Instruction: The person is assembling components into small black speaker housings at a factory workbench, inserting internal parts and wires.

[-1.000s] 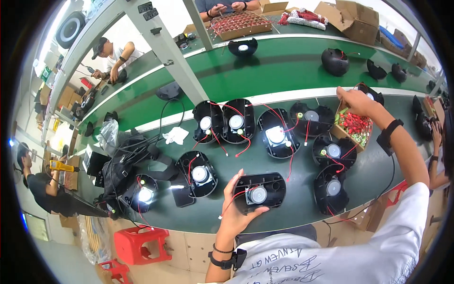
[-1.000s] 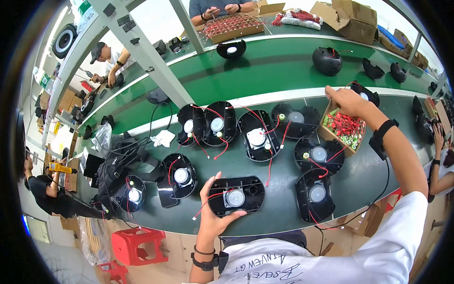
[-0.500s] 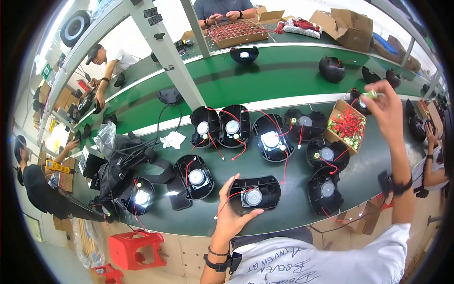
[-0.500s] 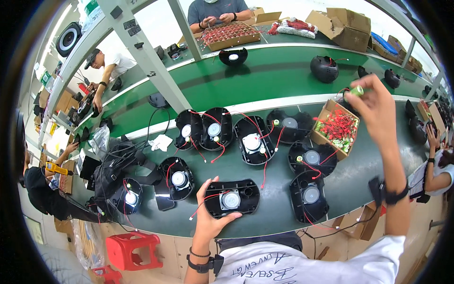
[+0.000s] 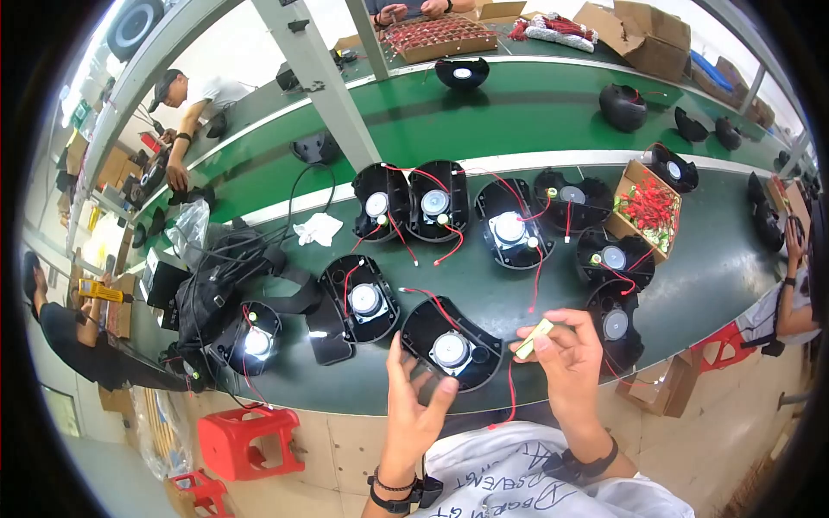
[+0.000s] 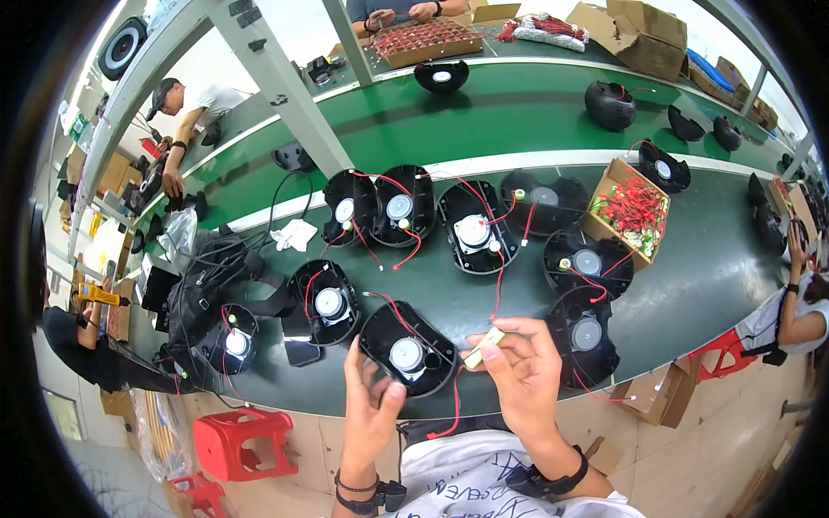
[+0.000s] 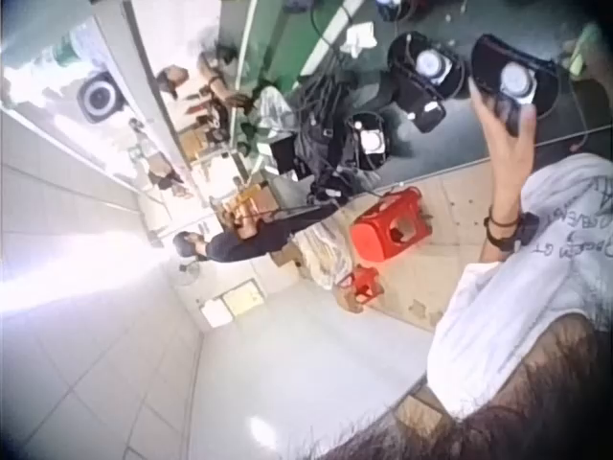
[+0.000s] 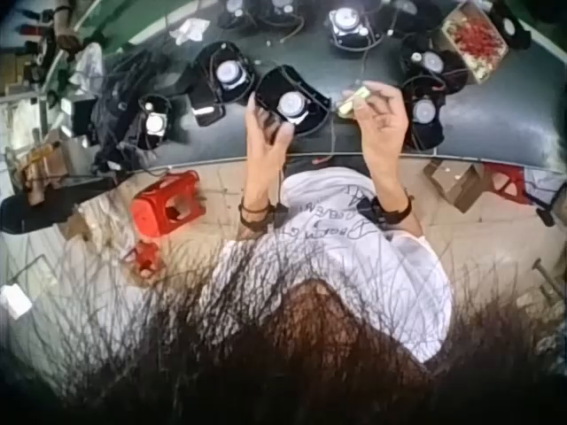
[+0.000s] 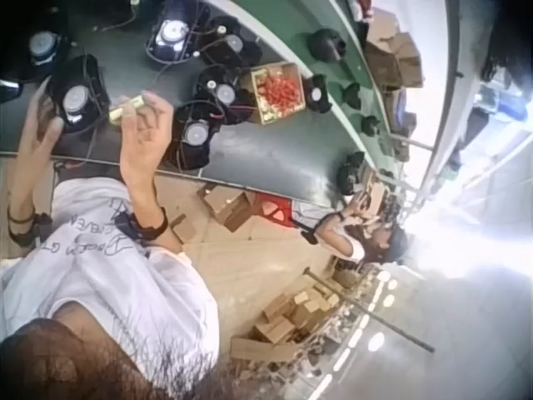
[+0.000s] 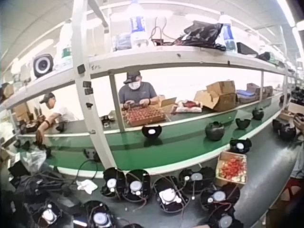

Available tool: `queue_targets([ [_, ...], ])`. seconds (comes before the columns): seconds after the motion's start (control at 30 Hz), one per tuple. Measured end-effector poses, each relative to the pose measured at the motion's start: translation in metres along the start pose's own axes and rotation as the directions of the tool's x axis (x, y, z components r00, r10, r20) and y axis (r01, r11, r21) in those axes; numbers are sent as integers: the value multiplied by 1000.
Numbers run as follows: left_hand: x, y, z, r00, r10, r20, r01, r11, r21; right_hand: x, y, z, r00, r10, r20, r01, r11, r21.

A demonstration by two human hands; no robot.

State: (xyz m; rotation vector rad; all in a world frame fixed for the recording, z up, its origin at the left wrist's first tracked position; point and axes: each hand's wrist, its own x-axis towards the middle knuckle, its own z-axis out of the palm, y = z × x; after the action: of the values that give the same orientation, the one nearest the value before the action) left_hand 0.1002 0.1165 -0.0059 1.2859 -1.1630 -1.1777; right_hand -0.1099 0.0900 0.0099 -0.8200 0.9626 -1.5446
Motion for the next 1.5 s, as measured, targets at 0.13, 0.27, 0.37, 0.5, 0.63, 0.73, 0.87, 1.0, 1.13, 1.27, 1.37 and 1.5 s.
queue_targets([
  [0.13, 9, 2, -2, 994, -85, 62, 88, 995, -41, -4, 2, 0, 992, 3, 126, 9, 995, -98],
  [0.27, 16, -6, -5, 998, 28, 47, -18, 979, -204, 0, 2, -6, 964, -65, 256, 119, 973, -199],
  [0.37, 11, -21, 2, 970, 234, 60, -225, 966, -131, -5, 0, -3, 972, 17, 236, 0, 997, -71],
  [0.5, 17, -30, 14, 972, 227, -53, -227, 974, 12, -7, 12, 5, 948, -6, 317, 18, 999, -33],
  [0.63, 23, -32, 11, 942, 336, 6, -329, 920, 213, 1, 25, 15, 913, -100, 397, 173, 973, -153],
  [0.73, 20, -37, 6, 926, 375, 41, -372, 890, 263, 7, 28, 30, 863, -161, 478, 315, 912, -261],
  [0.87, 22, -34, 5, 926, 364, 103, -377, 868, 323, 7, 32, 29, 800, -317, 510, 535, 761, -367],
  [1.0, 26, -33, 7, 908, 390, 151, -416, 878, 237, 8, 33, 28, 805, -269, 529, 524, 741, -421],
  [1.13, 26, -30, 7, 893, 415, 173, -449, 844, 293, 16, 21, 29, 673, -363, 645, 722, 513, -465],
  [1.27, 23, -24, 6, 906, 381, 182, -421, 851, 314, 11, 16, 29, 639, -379, 670, 761, 440, -478],
  [1.37, 25, -19, 9, 909, 378, 178, -417, 842, 342, 9, 20, 24, 613, -439, 657, 788, 406, -463],
  [1.5, 24, -21, 8, 913, 358, 194, -404, 858, 317, 5, 19, 24, 574, -448, 685, 817, 371, -442],
])
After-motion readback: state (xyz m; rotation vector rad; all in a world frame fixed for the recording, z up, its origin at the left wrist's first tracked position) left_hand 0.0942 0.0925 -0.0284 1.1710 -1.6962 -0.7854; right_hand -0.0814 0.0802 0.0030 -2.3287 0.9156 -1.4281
